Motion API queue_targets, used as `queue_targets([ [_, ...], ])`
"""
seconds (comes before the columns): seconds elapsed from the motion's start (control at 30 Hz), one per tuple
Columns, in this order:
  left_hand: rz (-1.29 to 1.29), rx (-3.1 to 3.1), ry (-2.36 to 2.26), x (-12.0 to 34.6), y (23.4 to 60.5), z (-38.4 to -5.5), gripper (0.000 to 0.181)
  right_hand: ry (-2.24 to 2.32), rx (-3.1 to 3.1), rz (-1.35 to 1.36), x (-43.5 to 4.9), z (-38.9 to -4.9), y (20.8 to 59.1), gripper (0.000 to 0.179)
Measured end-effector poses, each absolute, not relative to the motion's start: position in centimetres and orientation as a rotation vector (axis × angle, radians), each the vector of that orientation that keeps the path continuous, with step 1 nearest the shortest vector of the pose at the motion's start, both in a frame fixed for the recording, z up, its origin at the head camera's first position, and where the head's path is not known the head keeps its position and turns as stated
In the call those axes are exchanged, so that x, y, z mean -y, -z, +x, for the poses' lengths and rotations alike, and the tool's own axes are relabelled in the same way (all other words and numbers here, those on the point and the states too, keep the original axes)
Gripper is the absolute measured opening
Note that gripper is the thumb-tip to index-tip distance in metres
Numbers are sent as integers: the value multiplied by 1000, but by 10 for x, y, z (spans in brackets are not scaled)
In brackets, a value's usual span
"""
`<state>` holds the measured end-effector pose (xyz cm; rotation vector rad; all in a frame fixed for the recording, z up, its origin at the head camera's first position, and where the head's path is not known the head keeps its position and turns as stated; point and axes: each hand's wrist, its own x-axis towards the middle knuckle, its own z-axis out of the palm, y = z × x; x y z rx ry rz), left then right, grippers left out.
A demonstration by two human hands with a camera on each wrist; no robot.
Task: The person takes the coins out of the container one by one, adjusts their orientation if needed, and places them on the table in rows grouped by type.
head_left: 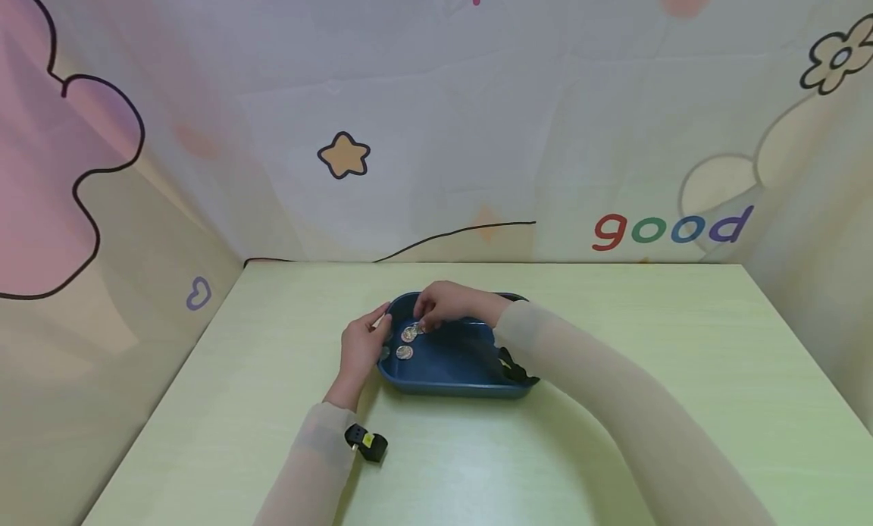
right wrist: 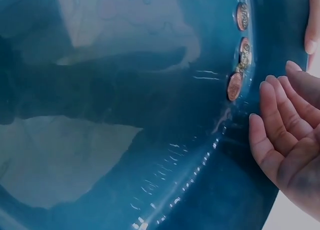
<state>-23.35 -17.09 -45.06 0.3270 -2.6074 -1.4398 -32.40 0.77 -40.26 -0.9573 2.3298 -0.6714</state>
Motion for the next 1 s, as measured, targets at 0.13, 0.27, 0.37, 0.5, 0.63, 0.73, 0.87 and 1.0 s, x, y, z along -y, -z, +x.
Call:
queue_targets([
  [0.13,315,2602,1438,171,450,-233,37,645,-2350,-957,-5,-323,405,26],
  [0.27,318,2600,1450,172,450,-232,37,637,-2366,-963,-1,-324,411,25],
  [0.37,326,2600,1450,172,450,-232,37,632,-2377,-953,2,-324,415,25],
  [0.5,329,2602,1445,171,449,-232,37,629,-2398,-918,6,-322,419,25],
  [0.63,323,2602,1429,170,449,-232,37,634,-2418,-884,10,-321,424,25],
  [0.73,310,2599,1420,170,449,-232,36,632,-2429,-871,12,-320,427,24],
  [0.87,314,2603,1435,170,449,-232,37,619,-2452,-857,16,-319,430,24],
  [1.0,335,2610,1442,170,450,-232,37,605,-2485,-832,19,-317,433,22],
])
